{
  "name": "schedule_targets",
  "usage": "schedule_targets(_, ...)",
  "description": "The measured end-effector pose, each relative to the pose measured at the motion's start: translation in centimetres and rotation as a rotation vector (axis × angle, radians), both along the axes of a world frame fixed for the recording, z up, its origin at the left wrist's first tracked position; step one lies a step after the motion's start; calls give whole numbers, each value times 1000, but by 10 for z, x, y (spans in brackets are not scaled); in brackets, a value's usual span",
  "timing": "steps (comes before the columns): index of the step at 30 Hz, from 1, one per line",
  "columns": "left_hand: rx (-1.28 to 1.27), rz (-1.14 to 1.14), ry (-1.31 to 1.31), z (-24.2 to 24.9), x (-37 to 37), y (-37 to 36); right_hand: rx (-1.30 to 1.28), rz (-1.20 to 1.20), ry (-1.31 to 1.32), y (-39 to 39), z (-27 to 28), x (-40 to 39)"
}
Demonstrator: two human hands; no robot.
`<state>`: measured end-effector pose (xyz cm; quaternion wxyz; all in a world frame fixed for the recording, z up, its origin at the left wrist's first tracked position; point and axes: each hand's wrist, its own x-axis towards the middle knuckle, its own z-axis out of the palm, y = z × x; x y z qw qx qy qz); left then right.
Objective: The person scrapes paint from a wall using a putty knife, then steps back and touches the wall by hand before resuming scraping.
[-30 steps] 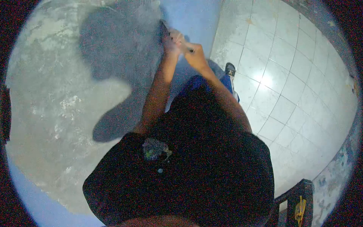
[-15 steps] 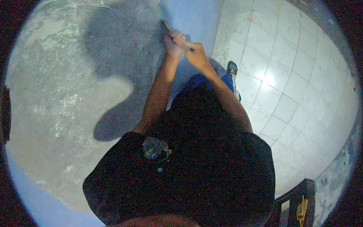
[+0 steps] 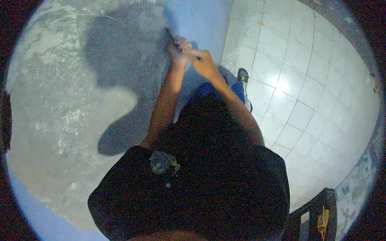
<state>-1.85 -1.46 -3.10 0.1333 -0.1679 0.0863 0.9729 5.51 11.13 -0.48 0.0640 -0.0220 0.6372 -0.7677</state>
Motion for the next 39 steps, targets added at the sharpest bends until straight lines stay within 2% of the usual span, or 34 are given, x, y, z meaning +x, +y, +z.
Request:
schedule_targets(1,65,12,-8,-1,9,0,14,19,-34,5,-3,-2)
schedule_targets(2,-5,65,-43,-5,17,2,32,42,-70,8,-9,-3)
schedule_targets(3,-73,108,-65,9,13,13,67,7,23,3,-23,-8)
schedule_targets(4,-143,144,-92,15,15,18,55,8,8,2,-16,4)
schedule_targets(5,-58,94,-124,20,20,10,49,6,-1,1,-6,16)
schedule_targets(8,-149,-27,32,-15,2,-15,92,-20,15,-4,1,2)
schedule_targets(10,-124,53,-42,-2,10,-1,58,43,-150,3,5,-3)
schedule_targets(11,-113,83,-72,9,10,7,15,14,-99,1,6,2)
schedule_targets(13,19,-14,5,2,33,-3,-62,-44,0,-1,12,14)
schedule_targets(14,84,-70,75,-1,22,-8,-18,-44,27,-3,9,2)
schedule_targets(16,13,-49,47,1,11,-10,66,-31,37,-8,4,2)
schedule_targets(20,-111,-2,-70,-6,12,-2,18,-32,-42,-2,4,7)
schedule_targets(23,157,8,93,-18,18,-11,-21,-103,30,-16,-2,11)
schedule_targets(26,171,-84,199,-30,38,-22,-2,-35,-127,-3,-2,-5)
schedule_targets(27,175,-121,231,-31,44,-23,-36,-45,-123,2,10,-4)
schedule_targets(30,205,-258,385,-28,20,-16,9,-102,18,-9,-1,14)
schedule_targets(34,-104,-38,140,-20,11,0,13,-2,-111,-2,-5,9)
schedule_targets(35,-185,195,-240,18,14,22,21,19,-150,0,1,10)
schedule_targets(37,-152,125,-187,5,34,7,20,29,-174,0,9,19)
schedule_targets(39,-142,88,-136,-3,20,2,37,20,-128,-7,3,16)
